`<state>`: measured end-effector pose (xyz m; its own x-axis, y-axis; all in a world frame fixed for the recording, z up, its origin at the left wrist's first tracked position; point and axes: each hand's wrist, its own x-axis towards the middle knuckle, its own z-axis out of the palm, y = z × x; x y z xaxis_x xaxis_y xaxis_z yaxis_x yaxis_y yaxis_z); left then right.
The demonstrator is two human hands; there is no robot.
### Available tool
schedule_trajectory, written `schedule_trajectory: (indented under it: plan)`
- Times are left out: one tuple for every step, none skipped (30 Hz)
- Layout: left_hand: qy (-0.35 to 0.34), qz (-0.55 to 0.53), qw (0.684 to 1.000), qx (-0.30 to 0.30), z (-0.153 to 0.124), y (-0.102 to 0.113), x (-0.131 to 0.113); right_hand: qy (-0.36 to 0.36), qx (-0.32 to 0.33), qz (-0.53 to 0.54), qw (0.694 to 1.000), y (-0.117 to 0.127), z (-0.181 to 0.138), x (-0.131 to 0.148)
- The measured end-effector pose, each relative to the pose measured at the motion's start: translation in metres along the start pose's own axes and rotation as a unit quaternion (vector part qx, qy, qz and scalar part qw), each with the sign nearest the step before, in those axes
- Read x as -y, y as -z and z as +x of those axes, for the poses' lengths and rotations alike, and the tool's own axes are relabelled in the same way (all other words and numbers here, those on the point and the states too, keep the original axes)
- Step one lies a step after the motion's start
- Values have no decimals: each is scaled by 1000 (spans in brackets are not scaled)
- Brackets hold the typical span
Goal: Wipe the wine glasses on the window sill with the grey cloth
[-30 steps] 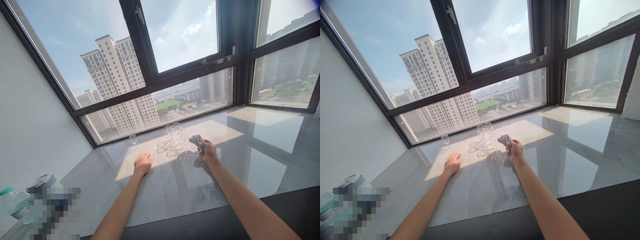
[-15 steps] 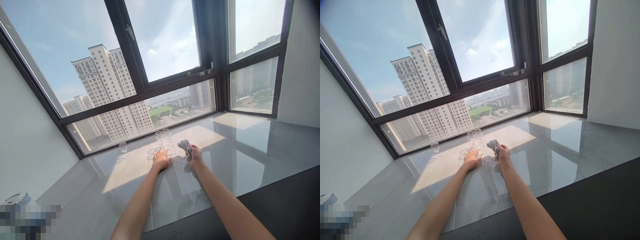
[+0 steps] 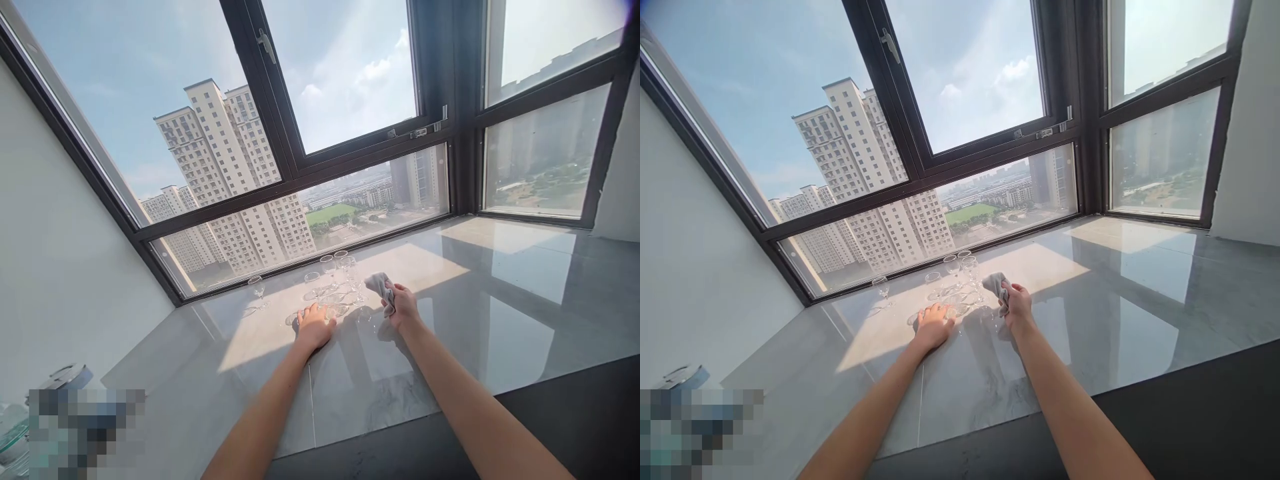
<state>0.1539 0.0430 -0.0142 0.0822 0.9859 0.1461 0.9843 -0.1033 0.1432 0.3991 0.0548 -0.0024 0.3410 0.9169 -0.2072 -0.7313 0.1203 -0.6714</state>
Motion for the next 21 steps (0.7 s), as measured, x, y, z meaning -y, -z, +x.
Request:
schedule_trajectory:
  plan:
    - [17, 6, 1000, 2, -2, 2, 12, -3, 1, -3, 1000, 0, -1, 0]
    - [33, 12, 999, 3, -2, 4, 23, -7, 0, -7, 1000, 1, -1, 0]
    - [49, 18, 999, 3, 0, 6, 35, -10, 0, -11, 1000, 1, -1, 0]
    - [65, 24, 998, 1, 4, 7, 45, -13, 0, -16, 1000, 2, -1, 0]
    - [82, 28, 996, -1, 9, 9, 55, -13, 1, -20, 1000, 2, -1, 0]
    - [99, 31, 995, -3, 14, 10, 62, -11, 3, -22, 1000, 3, -1, 0]
    - [116, 32, 993, -4, 21, 10, 69, -8, 2, -22, 1000, 4, 0, -1]
    - [133, 32, 991, -4, 27, 10, 75, -4, 1, -21, 1000, 4, 0, -1]
    - [146, 33, 989, -4, 34, 10, 79, -1, 0, -18, 1000, 5, 1, -1]
    - [156, 33, 987, -4, 40, 10, 83, 1, -1, -16, 1000, 5, 1, -1]
    - [164, 32, 986, -4, 46, 10, 86, 3, 0, -15, 1000, 5, 2, -2]
    - [169, 29, 985, -3, 51, 9, 89, 4, 2, -17, 1000, 6, 2, -2]
    - [174, 26, 984, -3, 55, 9, 91, 5, 7, -19, 1000, 6, 2, -2]
    - [179, 22, 984, -5, 58, 8, 93, 5, 10, -22, 1000, 6, 2, -2]
    - [187, 19, 982, -6, 61, 7, 95, 5, 10, -25, 1000, 5, 2, -2]
    - [194, 18, 981, -9, 62, 7, 96, 5, 7, -26, 1000, 5, 2, -2]
    - [201, 18, 979, -11, 64, 6, 97, 4, 3, -27, 1000, 4, 1, -2]
    - [205, 19, 978, -13, 64, 6, 97, 4, 0, -28, 1000, 3, 1, -2]
    - [207, 19, 978, -15, 65, 5, 97, 3, -4, -28, 1000, 3, 1, -2]
    - [207, 19, 978, -16, 65, 5, 98, 2, -5, -30, 1000, 3, 1, -2]
    - [205, 18, 978, -17, 65, 5, 98, 2, -4, -32, 999, 3, 1, -2]
